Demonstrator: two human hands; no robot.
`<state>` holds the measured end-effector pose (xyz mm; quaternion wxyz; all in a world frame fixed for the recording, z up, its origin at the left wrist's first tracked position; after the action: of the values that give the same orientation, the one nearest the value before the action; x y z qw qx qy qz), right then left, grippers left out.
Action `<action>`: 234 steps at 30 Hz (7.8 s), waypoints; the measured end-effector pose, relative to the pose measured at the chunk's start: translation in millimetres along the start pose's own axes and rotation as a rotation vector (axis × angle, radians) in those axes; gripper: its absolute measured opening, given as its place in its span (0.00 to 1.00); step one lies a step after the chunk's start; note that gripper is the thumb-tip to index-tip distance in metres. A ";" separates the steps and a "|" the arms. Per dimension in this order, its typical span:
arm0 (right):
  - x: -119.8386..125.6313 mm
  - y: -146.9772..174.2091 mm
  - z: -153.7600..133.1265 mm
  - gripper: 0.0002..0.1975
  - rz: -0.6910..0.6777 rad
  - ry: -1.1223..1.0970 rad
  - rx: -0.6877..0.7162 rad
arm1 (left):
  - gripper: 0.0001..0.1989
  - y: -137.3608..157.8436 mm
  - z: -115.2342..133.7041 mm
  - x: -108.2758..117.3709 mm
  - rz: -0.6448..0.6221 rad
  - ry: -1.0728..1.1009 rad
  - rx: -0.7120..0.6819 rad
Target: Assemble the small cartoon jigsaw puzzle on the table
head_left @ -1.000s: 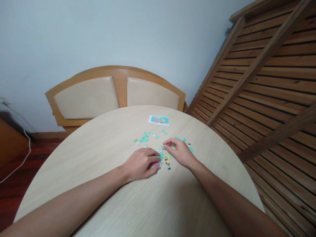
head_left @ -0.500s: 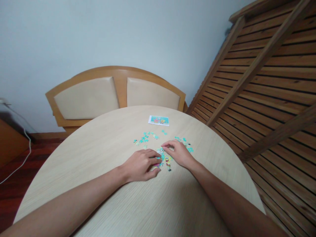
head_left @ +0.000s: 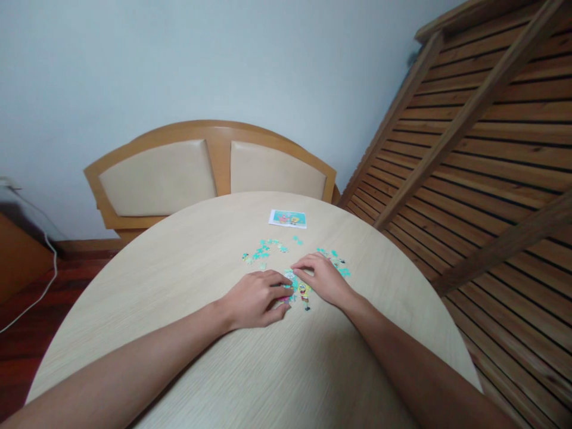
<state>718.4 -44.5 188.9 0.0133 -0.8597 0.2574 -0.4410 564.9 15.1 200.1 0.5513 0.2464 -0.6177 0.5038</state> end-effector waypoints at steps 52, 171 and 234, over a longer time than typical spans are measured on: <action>11.4 12.6 -13.3 0.13 -0.214 0.154 0.241 | 0.12 64.3 -105.9 22.6 0.250 -0.074 0.675; 12.5 8.0 -12.0 0.05 -0.245 -0.143 -0.049 | 0.09 5.3 -17.3 -1.4 0.097 0.055 0.144; 27.2 5.3 12.8 0.10 -0.285 0.000 -0.136 | 0.09 5.2 -16.6 -1.9 0.090 0.048 0.125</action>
<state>738.9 -64.0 200.1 -0.1076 -0.8864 0.1619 -0.4202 568.1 31.4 194.6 0.5262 0.2400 -0.5821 0.5716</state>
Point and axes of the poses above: each hand's wrist, its own y-axis away from the middle knuckle, its own x-axis out of the back of the hand, z = x × y, the point moved 6 cm from there along -y, towards the middle knuckle, and after that the axes turned 14 degrees about -x, right-handed, at the moved point
